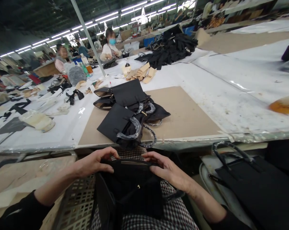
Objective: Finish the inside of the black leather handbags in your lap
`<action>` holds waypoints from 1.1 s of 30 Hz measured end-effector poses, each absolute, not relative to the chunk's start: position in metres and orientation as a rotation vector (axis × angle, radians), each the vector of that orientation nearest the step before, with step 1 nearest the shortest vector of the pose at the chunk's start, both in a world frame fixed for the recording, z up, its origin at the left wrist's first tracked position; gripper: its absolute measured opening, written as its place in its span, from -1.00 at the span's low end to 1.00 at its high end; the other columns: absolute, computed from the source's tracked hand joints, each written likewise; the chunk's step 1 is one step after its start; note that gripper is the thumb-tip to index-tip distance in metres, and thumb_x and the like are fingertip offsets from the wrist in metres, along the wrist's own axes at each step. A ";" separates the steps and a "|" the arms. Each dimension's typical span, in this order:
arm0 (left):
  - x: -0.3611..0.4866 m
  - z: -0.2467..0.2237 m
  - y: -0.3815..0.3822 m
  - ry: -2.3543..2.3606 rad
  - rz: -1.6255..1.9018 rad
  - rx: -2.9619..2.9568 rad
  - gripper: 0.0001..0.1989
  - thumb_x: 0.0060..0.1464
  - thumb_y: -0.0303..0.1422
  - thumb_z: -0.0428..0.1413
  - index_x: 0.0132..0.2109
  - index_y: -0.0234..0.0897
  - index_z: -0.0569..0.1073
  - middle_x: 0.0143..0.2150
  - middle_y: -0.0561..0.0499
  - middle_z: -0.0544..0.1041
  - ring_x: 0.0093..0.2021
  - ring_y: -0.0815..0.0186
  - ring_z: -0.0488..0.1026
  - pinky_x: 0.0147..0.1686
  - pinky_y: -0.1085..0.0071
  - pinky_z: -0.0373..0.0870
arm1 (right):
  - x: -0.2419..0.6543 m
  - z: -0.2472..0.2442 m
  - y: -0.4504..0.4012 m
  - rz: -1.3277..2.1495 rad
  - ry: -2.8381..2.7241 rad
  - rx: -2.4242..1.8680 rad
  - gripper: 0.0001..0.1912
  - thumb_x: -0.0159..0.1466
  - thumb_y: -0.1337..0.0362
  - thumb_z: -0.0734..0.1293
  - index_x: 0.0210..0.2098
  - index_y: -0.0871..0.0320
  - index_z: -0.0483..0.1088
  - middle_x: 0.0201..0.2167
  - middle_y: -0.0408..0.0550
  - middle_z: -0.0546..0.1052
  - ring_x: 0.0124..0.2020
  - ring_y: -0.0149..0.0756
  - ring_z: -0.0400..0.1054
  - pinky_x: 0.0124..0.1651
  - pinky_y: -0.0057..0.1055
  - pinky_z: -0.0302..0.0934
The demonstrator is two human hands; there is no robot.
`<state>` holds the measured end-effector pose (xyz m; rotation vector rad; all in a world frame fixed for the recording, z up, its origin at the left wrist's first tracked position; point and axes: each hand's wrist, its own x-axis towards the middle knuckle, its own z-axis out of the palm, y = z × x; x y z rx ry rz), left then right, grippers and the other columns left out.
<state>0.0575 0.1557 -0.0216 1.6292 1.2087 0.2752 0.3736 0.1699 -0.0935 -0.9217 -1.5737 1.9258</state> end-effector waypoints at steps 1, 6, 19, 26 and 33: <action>0.059 -0.023 0.158 1.232 0.279 1.680 -0.69 0.00 -0.36 0.24 -0.06 -0.22 0.44 -0.21 0.08 0.48 -0.20 0.30 0.38 -0.17 0.44 0.31 | 0.373 -0.092 0.170 1.920 -1.570 -0.940 -0.56 0.27 0.11 0.34 0.12 0.06 0.34 0.04 0.03 0.48 0.07 -0.06 0.36 0.09 -0.18 0.27; 0.069 -0.032 0.166 1.227 0.279 1.833 -0.86 0.07 -0.32 0.21 -0.20 -0.23 0.47 -0.24 0.10 0.48 -0.21 0.32 0.39 -0.16 0.46 0.27 | 0.370 -0.089 0.171 1.959 -1.571 -1.041 -0.50 0.20 0.08 0.43 0.09 0.10 0.39 -0.01 0.00 0.52 0.01 -0.10 0.40 0.04 -0.26 0.30; 0.089 -0.046 0.166 1.399 0.332 1.895 -0.83 0.14 -0.32 0.17 -0.40 -0.26 0.42 -0.27 0.05 0.55 -0.26 0.31 0.45 -0.21 0.45 0.28 | 0.364 -0.089 0.165 1.858 -1.615 -1.162 -0.63 0.24 0.04 0.37 -0.05 0.10 0.54 -0.25 -0.15 0.60 -0.22 -0.21 0.44 -0.16 -0.41 0.32; 0.101 -0.051 0.166 1.611 0.361 1.834 -0.79 0.06 -0.29 0.20 -0.48 -0.26 0.42 -0.38 0.08 0.56 -0.35 0.30 0.46 -0.30 0.43 0.25 | 0.358 -0.099 0.155 1.733 -1.573 -1.239 -0.63 0.30 -0.02 0.30 -0.12 0.09 0.57 -0.33 -0.15 0.60 -0.31 -0.24 0.45 -0.29 -0.46 0.30; 0.099 -0.054 0.169 1.711 0.373 1.706 -0.79 -0.06 -0.28 0.28 -0.33 -0.23 0.41 -0.43 0.14 0.53 -0.40 0.32 0.43 -0.38 0.46 0.20 | 0.359 -0.095 0.152 1.611 -1.644 -1.206 -0.70 0.33 0.05 0.31 -0.09 0.02 0.58 -0.21 -0.13 0.62 -0.19 -0.22 0.47 -0.13 -0.41 0.29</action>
